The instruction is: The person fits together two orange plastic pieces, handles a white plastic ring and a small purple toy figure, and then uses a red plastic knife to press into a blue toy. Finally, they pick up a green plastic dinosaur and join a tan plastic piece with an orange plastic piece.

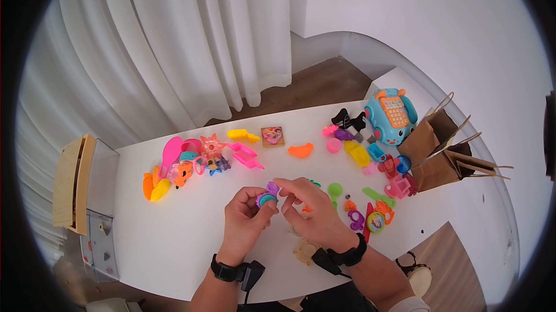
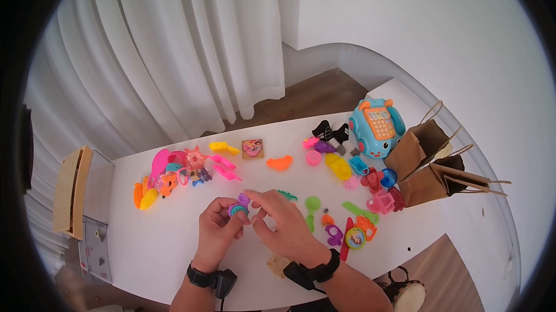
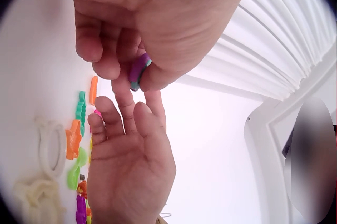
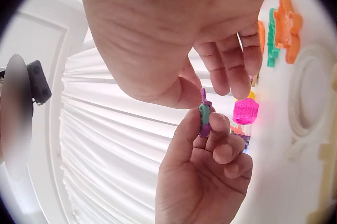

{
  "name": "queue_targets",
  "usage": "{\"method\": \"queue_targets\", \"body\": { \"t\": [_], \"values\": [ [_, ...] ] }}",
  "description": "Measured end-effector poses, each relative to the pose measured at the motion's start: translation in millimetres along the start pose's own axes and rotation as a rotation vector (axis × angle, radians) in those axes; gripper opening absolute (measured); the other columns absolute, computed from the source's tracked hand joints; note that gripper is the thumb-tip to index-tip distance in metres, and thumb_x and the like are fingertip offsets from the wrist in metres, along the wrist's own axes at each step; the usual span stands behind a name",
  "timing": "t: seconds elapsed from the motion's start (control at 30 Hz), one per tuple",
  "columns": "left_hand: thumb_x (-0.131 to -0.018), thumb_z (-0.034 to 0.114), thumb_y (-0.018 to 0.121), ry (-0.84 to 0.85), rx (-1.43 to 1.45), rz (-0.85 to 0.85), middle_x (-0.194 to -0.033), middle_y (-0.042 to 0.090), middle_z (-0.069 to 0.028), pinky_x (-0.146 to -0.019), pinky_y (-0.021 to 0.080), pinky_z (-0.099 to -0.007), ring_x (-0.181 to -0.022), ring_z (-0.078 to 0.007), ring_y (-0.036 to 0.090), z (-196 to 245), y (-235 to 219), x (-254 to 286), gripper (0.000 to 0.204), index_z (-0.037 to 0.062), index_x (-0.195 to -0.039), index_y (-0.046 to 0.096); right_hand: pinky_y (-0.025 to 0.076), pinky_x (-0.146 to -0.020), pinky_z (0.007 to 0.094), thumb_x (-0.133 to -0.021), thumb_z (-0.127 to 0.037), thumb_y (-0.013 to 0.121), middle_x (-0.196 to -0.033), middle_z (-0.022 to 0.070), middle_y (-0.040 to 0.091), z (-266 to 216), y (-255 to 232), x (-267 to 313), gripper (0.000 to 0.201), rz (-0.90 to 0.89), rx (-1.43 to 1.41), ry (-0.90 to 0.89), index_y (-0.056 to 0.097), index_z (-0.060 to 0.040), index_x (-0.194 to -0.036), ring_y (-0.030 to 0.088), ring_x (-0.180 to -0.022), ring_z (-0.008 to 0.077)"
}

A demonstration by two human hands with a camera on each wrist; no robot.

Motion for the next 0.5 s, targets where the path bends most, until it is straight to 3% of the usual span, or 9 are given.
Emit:
{"method": "queue_targets", "body": {
  "t": [0.13,0.27,0.33,0.5],
  "values": [
    [-0.098,0.006,0.074,-0.008,-0.001,-0.016,-0.096,0.073,-0.0049,-0.061,0.051,-0.0211,-0.077,-0.0064,0.065,0,3,0,0.026,-0.0008,-0.12,0.061,0.052,-0.082,0.0309,-0.088,0.002,0.065,-0.108,0.0084,0.067,4,0,1,0.05,-0.016,0.019,-0.001,0.063,-0.008,-0.137,0.069,-0.086,0.0159],
    [-0.098,0.007,0.075,-0.018,0.009,-0.032,-0.098,0.073,-0.006,-0.063,0.052,-0.0221,-0.078,-0.0071,0.065,0,5,2,0.031,-0.0011,-0.123,0.059,0.053,-0.083,0.0322,-0.09,-0.001,0.067,-0.108,0.009,0.068,10,1,1,0.046,0.019,0.03,0.003,0.063,-0.0074,-0.136,0.069,-0.088,0.0171],
    [-0.098,0.008,0.075,-0.031,0.001,-0.053,-0.1,0.073,-0.0064,-0.064,0.053,-0.0226,-0.079,-0.0075,0.065,-2,6,3,0.033,-0.0012,-0.124,0.058,0.055,-0.083,0.0359,-0.095,-0.012,0.07,-0.108,0.0117,0.068,12,1,0,0.036,0.045,-0.045,0.055,0.063,-0.0064,-0.13,0.069,-0.092,0.0232],
    [-0.099,0.007,0.072,-0.026,-0.025,-0.18,-0.1,0.073,-0.0084,-0.066,0.055,-0.026,-0.076,-0.013,0.068,0,10,6,0.034,0.0004,-0.128,0.055,0.056,-0.081,0.0335,-0.097,-0.013,0.07,-0.103,0.0107,0.07,14,-4,0,0.027,0.048,-0.146,0.176,0.062,-0.0034,-0.121,0.069,-0.088,0.02]
  ]
}}
Point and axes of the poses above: each hand's wrist, its own x-axis away from the middle knuckle, its own y-axis out of the palm, z = x × y, the point moved 3 cm from there along -x, towards the middle knuckle
